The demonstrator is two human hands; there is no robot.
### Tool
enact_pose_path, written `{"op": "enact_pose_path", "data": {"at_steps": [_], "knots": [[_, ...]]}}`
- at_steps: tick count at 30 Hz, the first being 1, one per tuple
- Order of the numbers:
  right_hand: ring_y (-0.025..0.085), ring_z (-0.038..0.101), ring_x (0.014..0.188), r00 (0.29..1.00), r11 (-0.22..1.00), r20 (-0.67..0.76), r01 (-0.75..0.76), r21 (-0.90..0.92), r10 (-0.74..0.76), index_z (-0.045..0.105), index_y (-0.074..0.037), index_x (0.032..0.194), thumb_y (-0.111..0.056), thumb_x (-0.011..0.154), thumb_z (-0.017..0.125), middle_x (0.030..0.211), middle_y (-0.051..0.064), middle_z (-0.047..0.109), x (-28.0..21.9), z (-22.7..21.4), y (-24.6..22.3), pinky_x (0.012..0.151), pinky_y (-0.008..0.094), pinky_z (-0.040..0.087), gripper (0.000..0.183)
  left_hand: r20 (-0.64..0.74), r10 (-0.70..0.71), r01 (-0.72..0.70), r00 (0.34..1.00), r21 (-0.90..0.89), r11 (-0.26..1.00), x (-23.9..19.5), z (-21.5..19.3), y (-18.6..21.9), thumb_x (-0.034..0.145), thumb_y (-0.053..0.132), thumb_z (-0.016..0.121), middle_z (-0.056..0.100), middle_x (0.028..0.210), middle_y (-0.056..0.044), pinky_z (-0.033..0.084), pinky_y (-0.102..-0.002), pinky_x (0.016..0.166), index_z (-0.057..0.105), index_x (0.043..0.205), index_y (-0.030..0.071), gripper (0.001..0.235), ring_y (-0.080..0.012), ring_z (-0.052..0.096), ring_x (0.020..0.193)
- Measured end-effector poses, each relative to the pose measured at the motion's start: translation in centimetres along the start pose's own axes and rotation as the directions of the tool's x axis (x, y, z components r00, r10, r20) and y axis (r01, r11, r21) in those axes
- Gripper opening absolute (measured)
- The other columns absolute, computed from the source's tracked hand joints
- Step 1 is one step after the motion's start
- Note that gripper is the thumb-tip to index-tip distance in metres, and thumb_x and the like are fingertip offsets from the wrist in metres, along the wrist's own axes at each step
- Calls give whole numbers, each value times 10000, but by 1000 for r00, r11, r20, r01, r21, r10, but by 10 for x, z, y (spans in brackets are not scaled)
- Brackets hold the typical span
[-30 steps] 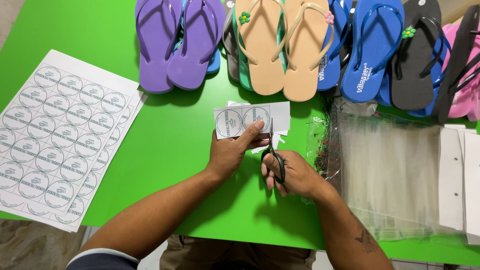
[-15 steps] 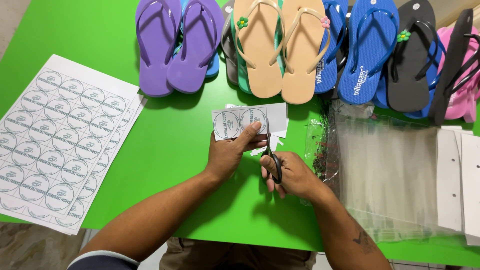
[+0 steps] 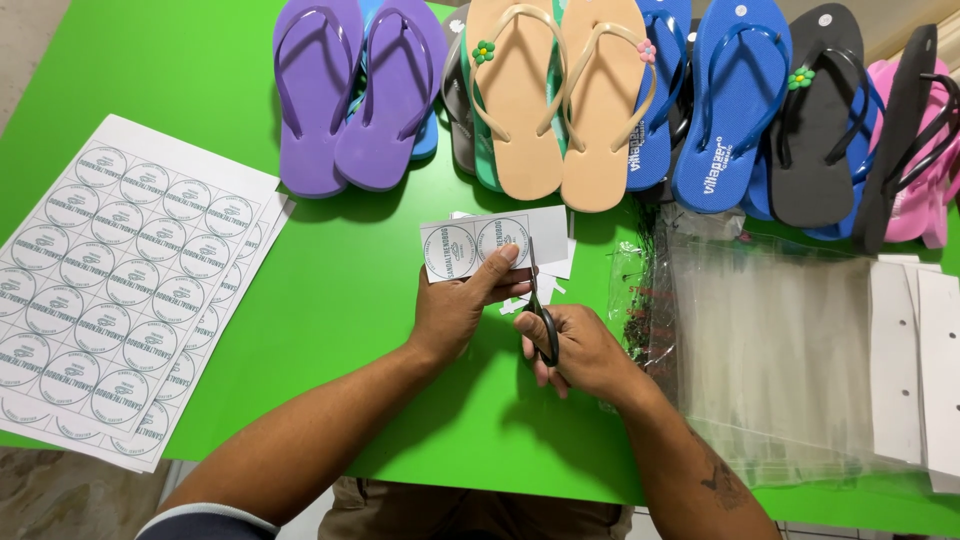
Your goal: The person uses scissors to cut circular stickers from a printed sheet on a green table. After cutting several stickers, the person picks up a pair of beige flip-flops and places one of the cut stickers onto the sole of a flip-flop.
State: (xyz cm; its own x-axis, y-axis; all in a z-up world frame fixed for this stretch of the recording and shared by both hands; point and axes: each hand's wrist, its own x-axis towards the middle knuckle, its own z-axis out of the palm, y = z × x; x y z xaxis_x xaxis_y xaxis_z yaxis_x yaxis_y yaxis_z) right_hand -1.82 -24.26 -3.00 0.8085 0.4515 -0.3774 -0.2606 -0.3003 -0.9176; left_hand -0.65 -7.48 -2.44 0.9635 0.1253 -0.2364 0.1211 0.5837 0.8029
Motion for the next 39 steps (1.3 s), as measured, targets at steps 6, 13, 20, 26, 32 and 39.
{"op": "enact_pose_path", "data": {"at_steps": [6, 13, 20, 26, 32, 39], "knots": [[214, 541, 260, 1000, 1000, -25, 7, -2, -7, 649, -2, 704, -486, 1017, 600, 433, 190, 609, 0, 2, 0, 283, 286, 415, 579, 4, -7, 7, 1000, 2, 1000, 1, 1, 1, 878, 54, 795, 755, 909, -288, 690, -504, 702, 689, 1076, -121, 284, -356, 763, 756], [208, 530, 253, 1000, 1000, -27, 1, -11, -1, 651, -3, 696, -487, 1012, 608, 422, 185, 604, -1, 2, -2, 290, 279, 408, 579, 3, -13, 13, 1000, -3, 1000, 1, 1, 1, 873, 53, 799, 756, 904, -287, 693, -495, 694, 690, 1067, -121, 283, -350, 764, 751], [208, 530, 250, 999, 1000, -35, 2, -4, -2, 654, -3, 685, -517, 1013, 596, 419, 185, 604, 0, 1, 0, 284, 279, 408, 612, 13, -5, 5, 1000, 19, 1000, 3, -2, -2, 871, 58, 804, 754, 912, -297, 690, -502, 691, 686, 1073, -127, 298, -362, 764, 754], [217, 554, 261, 999, 1000, -45, 22, 11, -21, 666, -6, 702, -509, 1018, 588, 435, 190, 615, 1, -2, 7, 290, 291, 423, 599, 34, -7, 6, 999, 18, 1000, 4, -2, -6, 870, 42, 802, 751, 895, -294, 688, -517, 687, 685, 1066, -130, 286, -357, 762, 746], [219, 552, 263, 999, 1000, -51, 15, 20, -14, 662, -6, 703, -517, 1014, 591, 436, 191, 611, 1, 0, 7, 292, 293, 423, 602, 29, -11, 11, 1000, 11, 1000, 3, -1, -6, 871, 46, 802, 753, 892, -290, 689, -510, 690, 689, 1060, -128, 281, -346, 764, 744], [216, 537, 259, 998, 1000, -66, 1, 8, -1, 654, 0, 691, -505, 1006, 615, 425, 187, 601, 0, 2, 1, 292, 290, 416, 596, 34, -22, 21, 999, 27, 999, 2, -1, -2, 872, 68, 805, 754, 905, -284, 687, -505, 699, 684, 1070, -125, 302, -345, 764, 751]]}}
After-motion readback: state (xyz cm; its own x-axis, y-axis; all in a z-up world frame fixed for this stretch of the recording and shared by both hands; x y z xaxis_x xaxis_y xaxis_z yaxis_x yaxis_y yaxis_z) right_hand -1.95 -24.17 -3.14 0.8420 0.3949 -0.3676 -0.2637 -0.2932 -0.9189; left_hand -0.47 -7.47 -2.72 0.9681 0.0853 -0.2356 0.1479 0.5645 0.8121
